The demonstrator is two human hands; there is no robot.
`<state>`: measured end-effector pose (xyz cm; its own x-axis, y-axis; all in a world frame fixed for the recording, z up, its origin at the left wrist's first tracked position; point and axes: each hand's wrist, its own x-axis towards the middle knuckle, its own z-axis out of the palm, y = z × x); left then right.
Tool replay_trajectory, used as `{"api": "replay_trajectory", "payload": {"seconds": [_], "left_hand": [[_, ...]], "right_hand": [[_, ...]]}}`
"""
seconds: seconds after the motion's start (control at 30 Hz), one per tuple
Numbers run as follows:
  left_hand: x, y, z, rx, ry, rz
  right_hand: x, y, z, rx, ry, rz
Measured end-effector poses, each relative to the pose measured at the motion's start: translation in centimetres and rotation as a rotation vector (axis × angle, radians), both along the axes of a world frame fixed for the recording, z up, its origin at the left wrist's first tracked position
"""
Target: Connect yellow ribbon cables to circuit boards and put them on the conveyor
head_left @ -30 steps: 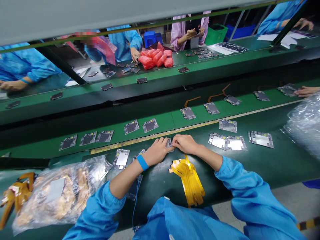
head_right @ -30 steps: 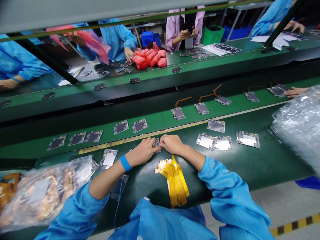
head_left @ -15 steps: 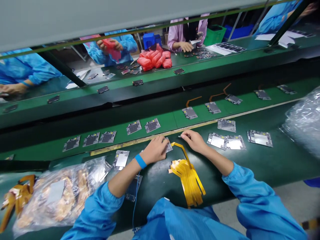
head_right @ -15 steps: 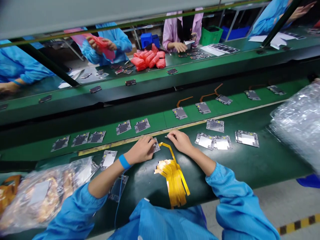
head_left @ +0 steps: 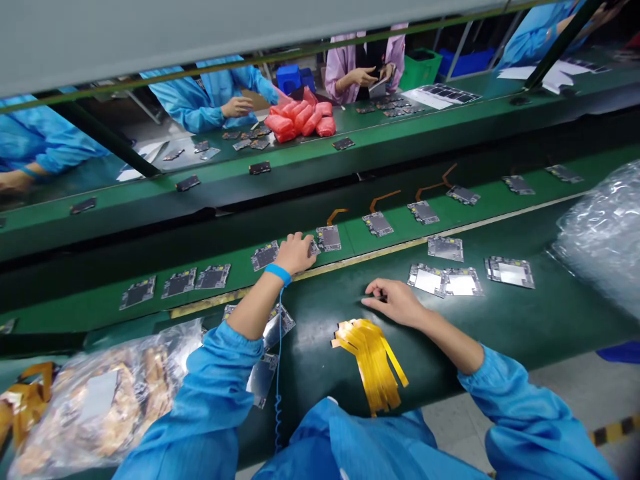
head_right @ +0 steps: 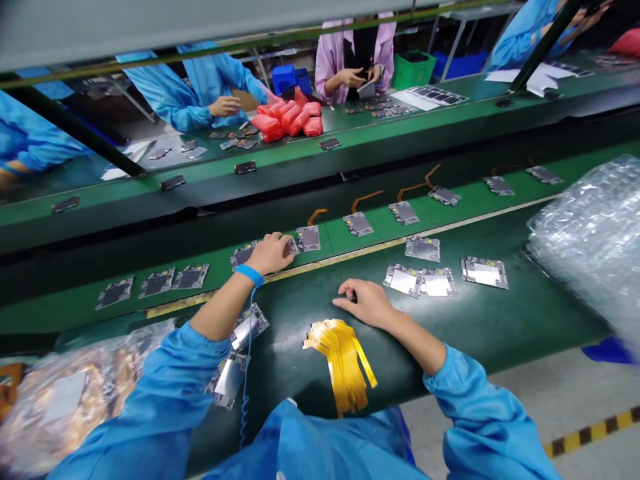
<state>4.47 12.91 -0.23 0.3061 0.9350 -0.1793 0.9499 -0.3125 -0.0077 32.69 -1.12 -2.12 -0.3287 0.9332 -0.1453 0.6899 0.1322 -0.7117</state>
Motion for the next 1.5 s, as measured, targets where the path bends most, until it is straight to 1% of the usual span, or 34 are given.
{"api": "replay_trajectory", "payload": {"seconds": [0.1,0.2,0.33,0.43,0.53,0.6,0.67,0.73,0.8,0.9,1.03,1.13,1.23,1.33,1.43,1.5], "left_hand": [[-0.8,0.1,-0.6,-0.059,0.058,-0.058],[-0.9,0.4,-0.5,-0.061,0.051,-0.086],[-1.1,0.7,-0.1,-0.039,0.046,-0.103],[-1.2,0.0,0.4,0.026,0.026,-0.124],[-0.9,-1.8,1.1,0.067,-0.025,-0.192],[-0.4,-3.6,1.5,0.053,-0.067,-0.263],[0.3,-5.8,1.5,0.021,-0.099,-0.334],[0.8,-7.9,1.2,-0.013,-0.108,-0.378],[1.1,-9.5,0.7,-0.034,-0.100,-0.400],[1.0,-10.7,-0.1,-0.012,-0.097,-0.424],[0.8,-10.6,-0.5,0.014,-0.117,-0.504],[0.9,-10.1,-0.4,-0.010,-0.109,-0.555],[1.4,-9.8,-0.1,-0.040,-0.070,-0.565],[1.7,-9.6,0.4,-0.060,-0.042,-0.575],[1.9,-9.6,0.6,-0.076,-0.035,-0.580],[2.0,-9.5,0.6,-0.085,-0.036,-0.576]], "right_hand": [[-0.6,-0.7,0.5,-0.053,-0.092,0.134],[-1.4,-1.4,0.6,-0.067,-0.169,0.224],[-2.0,-1.8,0.5,-0.068,-0.257,0.287],[-1.9,-1.8,0.6,-0.092,-0.253,0.292],[-1.6,-1.6,0.9,-0.119,-0.246,0.264],[-1.4,-1.4,1.1,-0.126,-0.237,0.233],[-1.2,-1.1,1.1,-0.125,-0.215,0.198],[-1.0,-0.7,1.1,-0.122,-0.190,0.178],[-0.9,-0.4,1.0,-0.130,-0.175,0.176],[-0.7,-0.1,0.8,-0.116,-0.127,0.200],[-0.7,0.6,0.4,-0.049,-0.026,0.193],[-0.9,1.5,0.0,-0.095,-0.026,0.133],[-1.3,2.7,-0.4,-0.116,-0.027,0.074],[-1.8,3.5,-0.8,-0.109,-0.040,0.046],[-2.2,3.7,-0.9,-0.134,-0.057,0.045],[-2.3,3.6,-0.8,-0.165,-0.070,0.080]]}}
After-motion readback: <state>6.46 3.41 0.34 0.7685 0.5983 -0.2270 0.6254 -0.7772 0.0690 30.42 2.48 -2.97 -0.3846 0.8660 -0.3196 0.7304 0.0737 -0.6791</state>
